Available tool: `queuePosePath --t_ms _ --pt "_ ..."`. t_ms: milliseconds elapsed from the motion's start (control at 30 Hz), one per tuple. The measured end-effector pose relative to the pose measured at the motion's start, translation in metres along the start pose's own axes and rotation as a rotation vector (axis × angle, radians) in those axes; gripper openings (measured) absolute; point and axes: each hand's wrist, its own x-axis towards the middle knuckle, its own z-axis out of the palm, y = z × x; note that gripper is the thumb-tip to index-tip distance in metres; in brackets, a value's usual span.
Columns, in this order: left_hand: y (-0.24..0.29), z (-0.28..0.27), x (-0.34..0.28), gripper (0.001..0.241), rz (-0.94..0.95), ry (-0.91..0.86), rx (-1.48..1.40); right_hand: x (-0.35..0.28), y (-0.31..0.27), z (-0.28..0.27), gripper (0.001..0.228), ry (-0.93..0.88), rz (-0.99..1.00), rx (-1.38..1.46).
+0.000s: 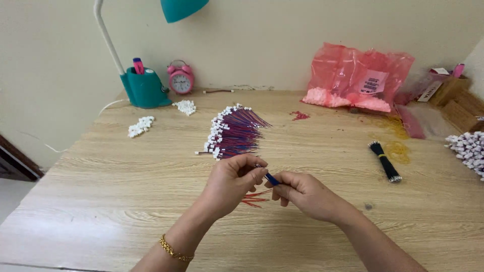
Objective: The person assembles wire harnesses by inserting red and blue wires into white plastic connectors. They handle the wires and connectors by hand, organizing them into a growing bundle on the table. The person also opens a plastic bag containing red beads and pours them onto the table.
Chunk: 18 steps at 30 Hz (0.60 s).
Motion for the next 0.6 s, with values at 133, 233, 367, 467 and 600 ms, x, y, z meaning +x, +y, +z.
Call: queuePosePath --t_ms 133,233,367,467,600 --pt "-0.016 -0.004 0.017 0.017 0.074 0.022 -0.12 0.029 -0.001 0.002 0.015 0.047 -0.015 0.119" --pt "-0.026 -0.014 0.03 0.019 0.103 0.092 -0.104 0.06 0.003 0.011 0.017 0.09 -0.018 0.245" --pt "-0.039 -0.035 0.036 0.025 0.078 0.177 -0.186 0.083 -0.008 0.03 0.017 0.131 0.002 0.438" --pt "-0.052 -0.05 0.04 0.027 0.035 0.177 -0.25 0.093 -0.009 0.036 0.013 0.158 0.002 0.441" --pt "-0.048 -0.071 0.039 0.024 -0.04 0.126 -0.263 0.102 -0.003 0.038 0.017 0.145 0.004 0.417"
